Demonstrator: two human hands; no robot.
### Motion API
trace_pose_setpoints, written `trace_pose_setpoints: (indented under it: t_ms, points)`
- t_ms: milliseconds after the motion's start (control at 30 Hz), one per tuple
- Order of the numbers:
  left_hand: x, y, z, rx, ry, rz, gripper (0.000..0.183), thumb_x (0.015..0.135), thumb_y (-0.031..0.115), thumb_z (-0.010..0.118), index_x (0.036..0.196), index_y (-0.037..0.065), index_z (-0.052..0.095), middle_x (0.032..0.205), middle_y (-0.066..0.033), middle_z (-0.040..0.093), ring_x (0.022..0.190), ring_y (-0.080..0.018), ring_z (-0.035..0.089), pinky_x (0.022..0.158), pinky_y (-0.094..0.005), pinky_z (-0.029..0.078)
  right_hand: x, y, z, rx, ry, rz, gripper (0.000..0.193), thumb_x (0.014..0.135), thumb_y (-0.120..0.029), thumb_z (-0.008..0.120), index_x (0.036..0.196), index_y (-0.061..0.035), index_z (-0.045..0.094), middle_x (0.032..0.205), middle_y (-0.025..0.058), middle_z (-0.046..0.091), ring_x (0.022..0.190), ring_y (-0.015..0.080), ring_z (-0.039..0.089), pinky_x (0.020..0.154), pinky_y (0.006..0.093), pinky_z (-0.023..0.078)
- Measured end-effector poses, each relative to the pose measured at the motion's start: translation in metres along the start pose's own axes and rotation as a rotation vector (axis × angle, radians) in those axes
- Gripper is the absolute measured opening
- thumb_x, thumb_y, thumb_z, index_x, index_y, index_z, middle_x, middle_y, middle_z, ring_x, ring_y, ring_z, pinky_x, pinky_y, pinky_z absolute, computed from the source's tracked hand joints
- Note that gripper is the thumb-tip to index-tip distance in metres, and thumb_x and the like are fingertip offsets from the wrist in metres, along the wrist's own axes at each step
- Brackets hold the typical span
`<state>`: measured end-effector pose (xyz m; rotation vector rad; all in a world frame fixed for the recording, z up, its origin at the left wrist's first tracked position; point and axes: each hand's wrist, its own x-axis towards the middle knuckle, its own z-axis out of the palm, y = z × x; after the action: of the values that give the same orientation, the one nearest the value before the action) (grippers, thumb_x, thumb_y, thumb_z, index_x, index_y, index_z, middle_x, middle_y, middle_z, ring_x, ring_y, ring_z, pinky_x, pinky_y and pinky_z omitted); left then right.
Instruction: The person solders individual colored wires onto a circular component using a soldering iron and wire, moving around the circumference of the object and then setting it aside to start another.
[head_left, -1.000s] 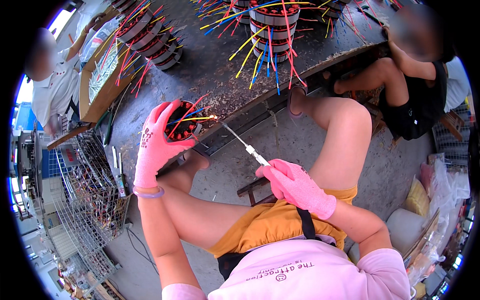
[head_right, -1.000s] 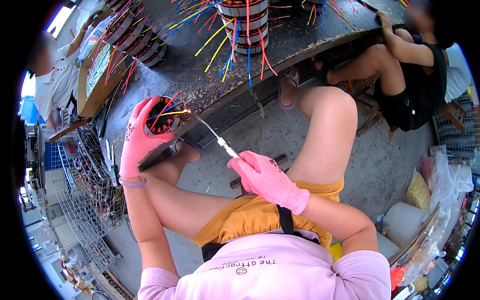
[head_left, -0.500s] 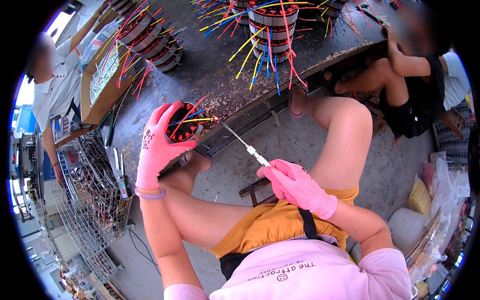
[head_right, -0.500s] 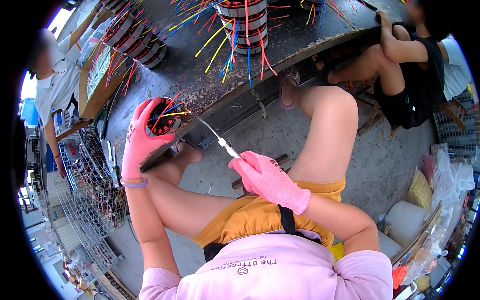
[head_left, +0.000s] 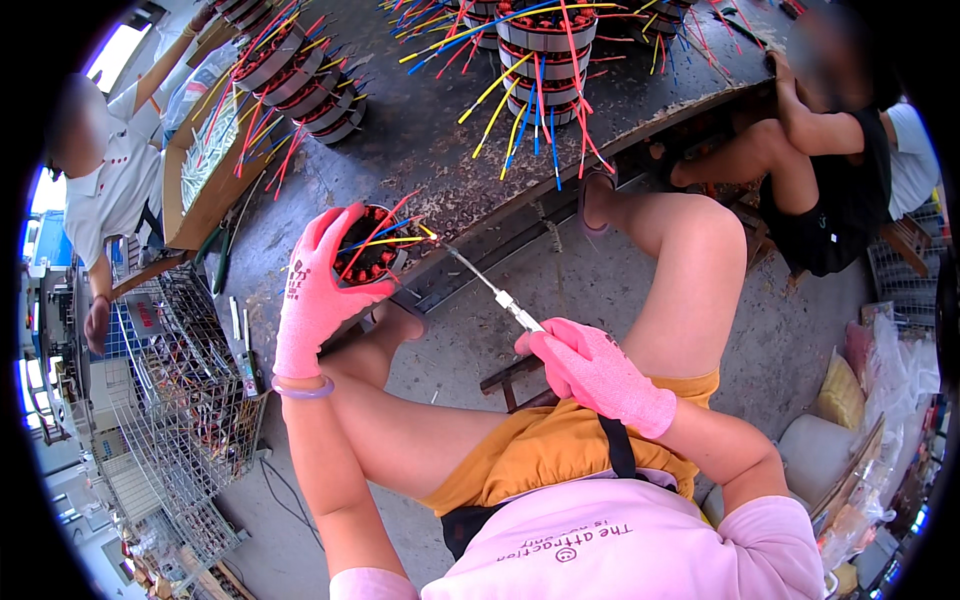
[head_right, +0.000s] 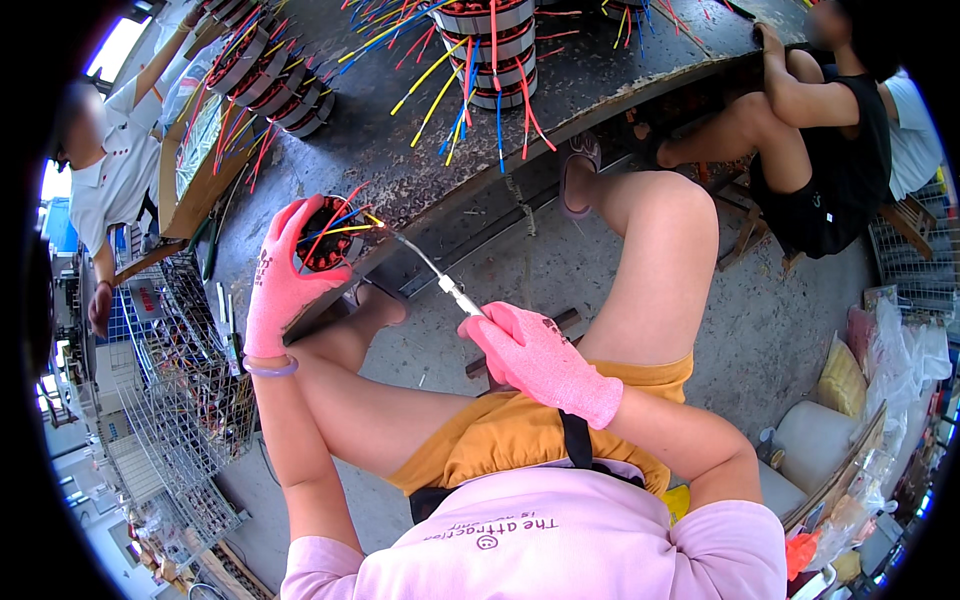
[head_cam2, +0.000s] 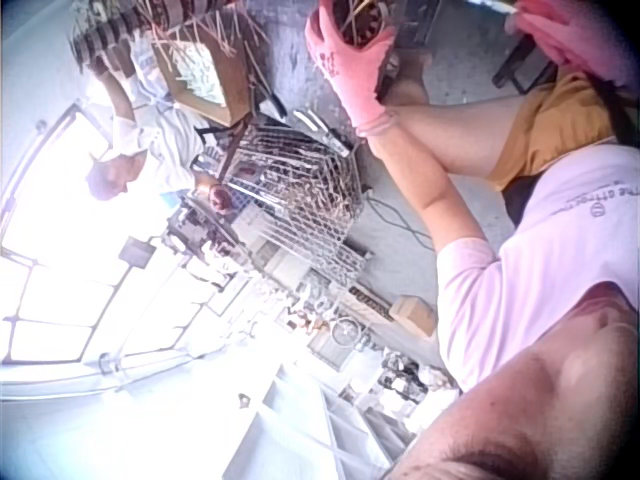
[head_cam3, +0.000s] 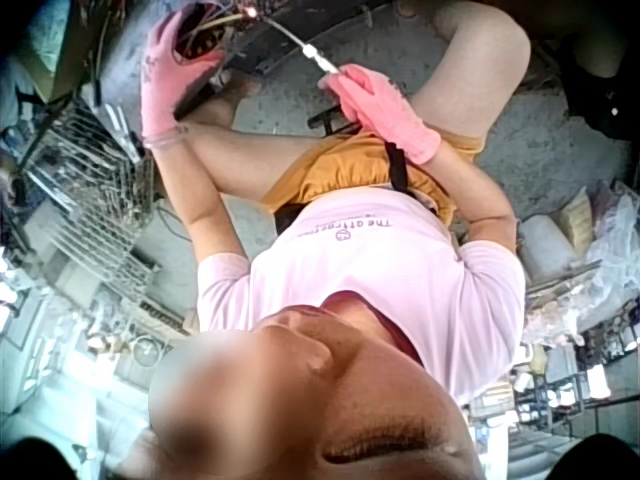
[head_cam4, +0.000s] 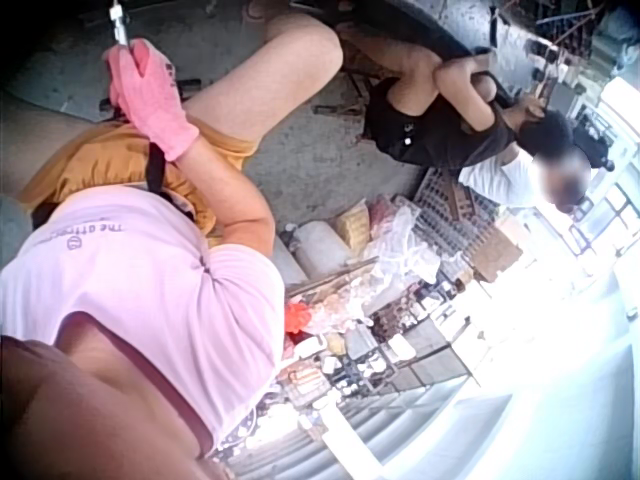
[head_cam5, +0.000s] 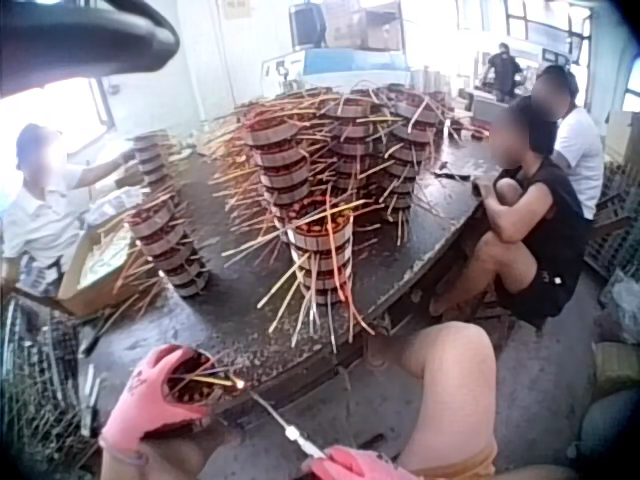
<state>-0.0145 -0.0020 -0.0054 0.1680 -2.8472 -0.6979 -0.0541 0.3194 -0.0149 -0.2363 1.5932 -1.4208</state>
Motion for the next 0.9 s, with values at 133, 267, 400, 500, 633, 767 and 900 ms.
trace_pose_setpoints:
  t_ms: [133,267,400,500,633,767,900]
  points:
    - [-0.0006,0.0001,-0.0009,0.004,0.000,-0.001,0.085,0.056,0.019,0.086,0.135,0.008,0.056,0.134,-0.0174,0.054,0.123,-0.0385,0.053,0.104,-0.0450,0.044,0.0002,0.0008,0.0006,0.031,0.016,0.055,0.035,0.100,-0.036,0.051,0.106,-0.0041,0.066,0.059,-0.0001,0.049,0.049,0.0065,0.042,0.046,0.0241,0.030]
    - [-0.0003,0.0024,-0.0013,0.002,-0.002,-0.006,0.085,0.056,0.018,0.086,0.135,0.008,0.056,0.134,-0.0175,0.054,0.123,-0.0385,0.053,0.104,-0.0449,0.044,-0.0012,-0.0036,0.0014,0.039,0.016,0.084,0.036,0.100,-0.036,0.051,0.107,-0.0037,0.065,0.059,-0.0002,0.050,0.048,0.0064,0.041,0.046,0.0241,0.030]
    - [-0.0001,0.0017,-0.0010,-0.003,-0.002,-0.005,0.084,0.056,0.018,0.086,0.134,0.008,0.056,0.134,-0.0175,0.054,0.123,-0.0385,0.053,0.104,-0.0450,0.044,-0.0010,-0.0044,-0.0004,0.009,-0.009,0.059,0.035,0.101,-0.033,0.051,0.106,-0.0004,0.062,0.063,0.0005,0.049,0.054,0.0068,0.045,0.051,0.0242,0.037]
    - [-0.0004,0.0011,-0.0010,-0.009,-0.006,-0.003,0.084,0.056,0.018,0.086,0.135,0.008,0.056,0.134,-0.0176,0.054,0.123,-0.0385,0.053,0.104,-0.0452,0.044,-0.0019,-0.0078,-0.0003,0.012,-0.010,0.073,0.034,0.101,-0.032,0.051,0.106,-0.0002,0.062,0.062,0.0004,0.049,0.054,0.0067,0.045,0.051,0.0241,0.037]
    - [-0.0003,0.0018,-0.0011,-0.012,-0.007,-0.008,0.084,0.056,0.018,0.086,0.135,0.008,0.056,0.134,-0.0176,0.054,0.123,-0.0386,0.053,0.104,-0.0453,0.044,-0.0008,-0.0026,0.0010,0.030,0.012,0.066,0.036,0.100,-0.036,0.052,0.107,-0.0034,0.065,0.058,-0.0009,0.050,0.049,0.0063,0.041,0.047,0.0243,0.030]
    - [-0.0008,0.0005,-0.0005,-0.005,-0.002,-0.001,0.084,0.057,0.018,0.085,0.135,0.008,0.056,0.134,-0.0177,0.054,0.123,-0.0387,0.053,0.104,-0.0453,0.044,0.0008,0.0005,0.0003,0.034,0.009,0.044,0.036,0.100,-0.036,0.052,0.107,-0.0035,0.065,0.058,-0.0008,0.050,0.049,0.0062,0.042,0.047,0.0242,0.030]
    - [0.0000,0.0014,-0.0011,-0.003,-0.007,0.001,0.083,0.057,0.018,0.085,0.134,0.008,0.056,0.134,-0.0178,0.054,0.123,-0.0388,0.053,0.104,-0.0454,0.044,0.0007,0.0012,-0.0003,0.038,0.007,0.053,0.036,0.100,-0.037,0.051,0.107,-0.0039,0.066,0.059,-0.0006,0.050,0.050,0.0062,0.042,0.047,0.0242,0.030]
